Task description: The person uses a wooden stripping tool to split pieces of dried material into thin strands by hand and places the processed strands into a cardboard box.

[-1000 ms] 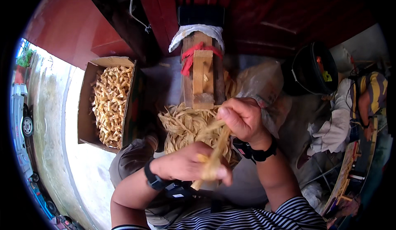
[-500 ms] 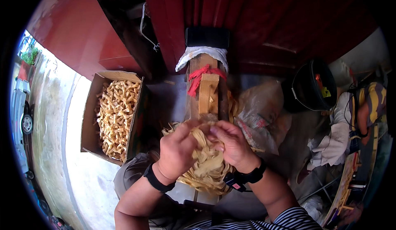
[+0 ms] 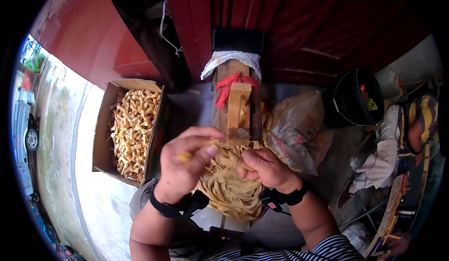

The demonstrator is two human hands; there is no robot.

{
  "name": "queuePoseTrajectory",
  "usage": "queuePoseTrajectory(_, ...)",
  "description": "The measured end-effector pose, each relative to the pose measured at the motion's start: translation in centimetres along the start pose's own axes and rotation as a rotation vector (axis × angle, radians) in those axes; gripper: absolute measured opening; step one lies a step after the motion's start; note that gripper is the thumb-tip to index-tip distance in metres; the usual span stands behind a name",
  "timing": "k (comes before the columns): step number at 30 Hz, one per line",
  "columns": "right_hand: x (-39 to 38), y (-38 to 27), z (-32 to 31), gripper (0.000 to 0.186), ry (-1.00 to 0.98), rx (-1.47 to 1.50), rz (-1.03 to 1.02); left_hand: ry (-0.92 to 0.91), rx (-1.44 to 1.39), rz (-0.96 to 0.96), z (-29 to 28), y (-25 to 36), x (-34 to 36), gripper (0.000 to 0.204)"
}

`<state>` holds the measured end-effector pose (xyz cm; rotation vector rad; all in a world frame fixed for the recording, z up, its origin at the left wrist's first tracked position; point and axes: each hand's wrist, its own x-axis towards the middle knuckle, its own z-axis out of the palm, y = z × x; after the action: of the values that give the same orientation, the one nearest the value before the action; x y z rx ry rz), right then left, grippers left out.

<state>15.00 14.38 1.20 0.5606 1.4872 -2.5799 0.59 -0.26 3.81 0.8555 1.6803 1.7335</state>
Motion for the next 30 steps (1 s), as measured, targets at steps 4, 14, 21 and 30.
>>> queuePoseTrajectory(4, 0.0, 0.0, -0.5, 0.043, -0.069, 0.354, 0.091, -0.061, -0.226, -0.259, 0.2, -0.4, 0.1, 0.023)
queuePoseTrajectory(14, 0.9, 0.2, -2.5, 0.025, 0.217, -0.153, -0.005, 0.04, -0.472, -0.417, 1.2, -3.6, 0.5, 0.007)
queuePoseTrajectory(21, 6.6, 2.4, -6.6, 0.021, 0.762, -0.862, -0.274, 0.098, 0.027, -0.391, 3.0, -10.0, 5.1, 0.012)
queuePoseTrajectory(30, 3.5, 1.1, -2.1, 0.012, 0.633, -1.143, -0.727, 0.069, 0.063, -0.161, 4.2, -6.3, 2.7, 0.022)
